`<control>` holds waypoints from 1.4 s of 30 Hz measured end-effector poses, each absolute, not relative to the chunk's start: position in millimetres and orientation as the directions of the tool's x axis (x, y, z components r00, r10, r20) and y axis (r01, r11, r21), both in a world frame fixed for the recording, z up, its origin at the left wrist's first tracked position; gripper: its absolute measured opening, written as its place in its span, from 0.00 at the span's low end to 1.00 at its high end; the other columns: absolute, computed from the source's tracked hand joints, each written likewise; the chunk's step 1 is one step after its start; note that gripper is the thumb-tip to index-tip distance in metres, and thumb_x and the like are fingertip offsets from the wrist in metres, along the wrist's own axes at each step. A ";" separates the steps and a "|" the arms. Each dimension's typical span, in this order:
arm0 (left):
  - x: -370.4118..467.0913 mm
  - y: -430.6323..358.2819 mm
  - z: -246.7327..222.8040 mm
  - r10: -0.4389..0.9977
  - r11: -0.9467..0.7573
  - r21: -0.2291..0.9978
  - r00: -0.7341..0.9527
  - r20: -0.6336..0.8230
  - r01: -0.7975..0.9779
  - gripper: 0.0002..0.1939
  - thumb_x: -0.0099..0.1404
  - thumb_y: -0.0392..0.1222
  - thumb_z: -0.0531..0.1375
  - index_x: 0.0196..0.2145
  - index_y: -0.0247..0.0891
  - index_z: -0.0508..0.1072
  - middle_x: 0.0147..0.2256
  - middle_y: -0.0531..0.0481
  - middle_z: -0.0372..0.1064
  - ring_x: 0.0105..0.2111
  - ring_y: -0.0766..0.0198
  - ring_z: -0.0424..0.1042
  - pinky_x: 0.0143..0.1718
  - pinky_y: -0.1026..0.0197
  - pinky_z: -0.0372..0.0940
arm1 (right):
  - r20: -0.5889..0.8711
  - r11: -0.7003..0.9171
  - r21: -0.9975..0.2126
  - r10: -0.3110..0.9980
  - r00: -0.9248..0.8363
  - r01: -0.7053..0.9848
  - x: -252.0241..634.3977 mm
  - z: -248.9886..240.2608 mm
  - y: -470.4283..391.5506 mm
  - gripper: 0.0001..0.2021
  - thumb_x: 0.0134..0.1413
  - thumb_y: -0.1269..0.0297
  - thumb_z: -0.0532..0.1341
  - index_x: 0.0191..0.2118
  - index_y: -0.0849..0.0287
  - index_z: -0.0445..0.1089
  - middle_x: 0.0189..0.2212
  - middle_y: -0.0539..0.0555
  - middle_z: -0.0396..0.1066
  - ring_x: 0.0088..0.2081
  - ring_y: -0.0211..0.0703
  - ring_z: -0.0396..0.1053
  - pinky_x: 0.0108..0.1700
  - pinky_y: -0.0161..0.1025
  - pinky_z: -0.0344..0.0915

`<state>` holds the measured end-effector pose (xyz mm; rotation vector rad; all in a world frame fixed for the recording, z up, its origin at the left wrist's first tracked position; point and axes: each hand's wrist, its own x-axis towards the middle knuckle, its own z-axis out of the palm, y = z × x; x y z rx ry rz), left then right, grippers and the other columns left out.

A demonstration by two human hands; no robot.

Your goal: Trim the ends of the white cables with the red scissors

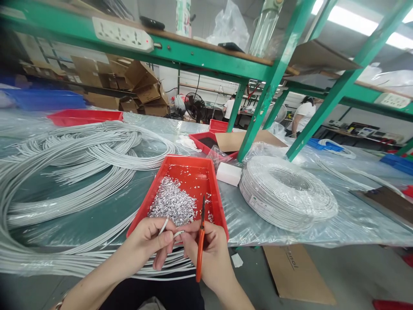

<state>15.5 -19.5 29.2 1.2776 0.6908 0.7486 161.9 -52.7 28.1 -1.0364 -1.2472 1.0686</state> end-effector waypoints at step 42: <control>2.7 -17.1 28.2 0.896 -0.156 0.984 0.407 0.177 -0.084 0.15 0.61 0.47 0.54 0.34 0.34 0.74 0.22 0.56 0.55 0.16 0.74 0.56 0.19 0.67 0.55 | 0.105 0.245 -0.901 0.923 -0.370 0.357 198.8 54.4 -54.0 0.25 0.46 0.74 0.57 0.53 0.59 0.57 0.42 0.58 0.68 0.41 0.48 0.67 0.46 0.46 0.64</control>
